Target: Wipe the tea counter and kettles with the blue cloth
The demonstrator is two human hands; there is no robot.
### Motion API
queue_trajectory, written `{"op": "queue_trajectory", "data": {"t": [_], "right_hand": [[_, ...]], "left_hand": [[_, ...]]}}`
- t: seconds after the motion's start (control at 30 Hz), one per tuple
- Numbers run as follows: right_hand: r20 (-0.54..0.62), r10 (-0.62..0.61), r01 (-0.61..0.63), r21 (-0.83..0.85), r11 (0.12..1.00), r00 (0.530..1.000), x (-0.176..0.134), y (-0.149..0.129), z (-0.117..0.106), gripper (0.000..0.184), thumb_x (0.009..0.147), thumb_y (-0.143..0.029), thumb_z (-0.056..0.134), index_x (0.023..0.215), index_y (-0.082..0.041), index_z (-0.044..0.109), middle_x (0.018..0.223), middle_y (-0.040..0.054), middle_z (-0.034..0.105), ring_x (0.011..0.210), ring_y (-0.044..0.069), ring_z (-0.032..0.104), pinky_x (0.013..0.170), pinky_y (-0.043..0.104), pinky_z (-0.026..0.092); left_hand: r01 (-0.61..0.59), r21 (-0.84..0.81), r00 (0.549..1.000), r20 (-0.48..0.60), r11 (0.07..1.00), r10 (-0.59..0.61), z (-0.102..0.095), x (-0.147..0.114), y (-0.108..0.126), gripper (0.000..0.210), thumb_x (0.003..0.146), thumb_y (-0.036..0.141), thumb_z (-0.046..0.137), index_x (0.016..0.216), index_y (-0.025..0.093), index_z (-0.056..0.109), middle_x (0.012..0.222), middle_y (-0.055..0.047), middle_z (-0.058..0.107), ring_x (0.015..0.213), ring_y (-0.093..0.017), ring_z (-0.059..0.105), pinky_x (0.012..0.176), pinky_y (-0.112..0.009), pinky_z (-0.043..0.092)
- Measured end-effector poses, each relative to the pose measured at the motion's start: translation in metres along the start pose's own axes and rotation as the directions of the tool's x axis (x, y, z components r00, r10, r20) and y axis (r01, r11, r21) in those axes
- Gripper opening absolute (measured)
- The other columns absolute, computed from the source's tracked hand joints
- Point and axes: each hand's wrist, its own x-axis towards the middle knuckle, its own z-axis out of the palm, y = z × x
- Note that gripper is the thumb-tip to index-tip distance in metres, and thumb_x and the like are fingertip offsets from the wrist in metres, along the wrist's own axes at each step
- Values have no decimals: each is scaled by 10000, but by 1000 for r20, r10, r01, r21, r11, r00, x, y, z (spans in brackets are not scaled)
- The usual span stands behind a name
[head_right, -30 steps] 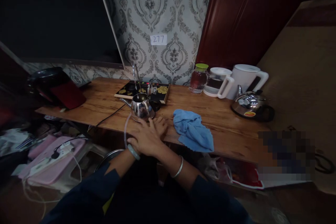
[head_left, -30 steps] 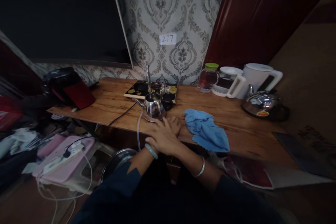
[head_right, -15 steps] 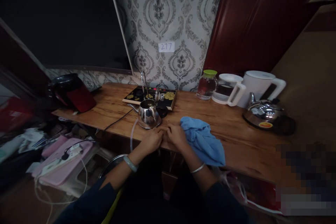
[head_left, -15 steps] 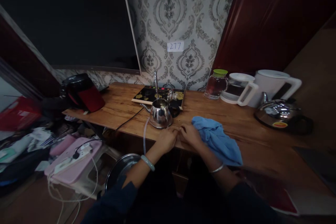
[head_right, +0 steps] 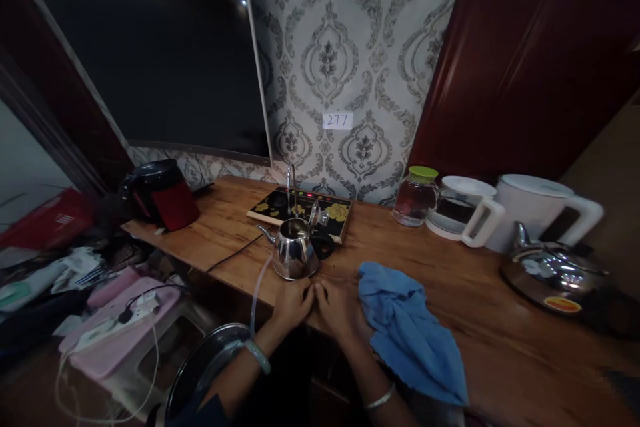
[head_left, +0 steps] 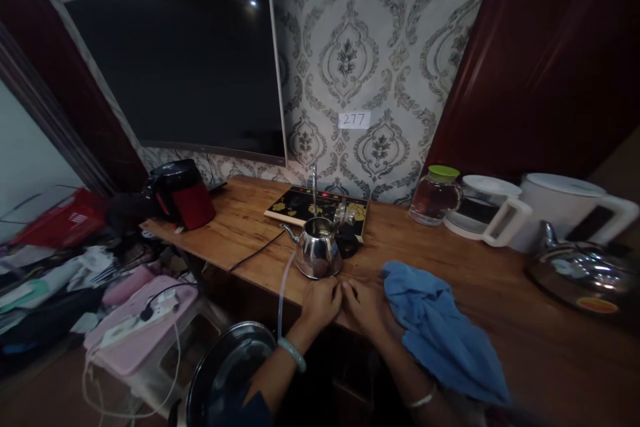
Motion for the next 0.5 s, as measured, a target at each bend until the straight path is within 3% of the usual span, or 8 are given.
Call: {"op": "queue_trajectory", "data": {"t": [0.1, 0.5], "right_hand": [[23, -41, 41, 3, 999, 999, -3, -2, -2, 381, 928, -283, 387, 617, -204, 590, 682, 47, 677, 665, 159, 579, 668, 264, 355], [-2, -14, 15, 38, 999, 1000, -6, -1, 2, 413, 946, -320, 353, 596, -224, 552, 626, 37, 646, 622, 168, 567, 641, 279, 353]], "left_hand": [[32, 24, 999, 12, 999, -32, 2, -2, 1, 262, 925, 262, 428, 801, 190, 647, 836, -65, 716, 801, -192, 660, 665, -293, 367], [40, 38, 999, 11, 998, -40, 8, -4, 2, 220, 917, 228, 426, 849, 212, 634, 859, -54, 703, 822, -190, 651, 694, -297, 386]]}}
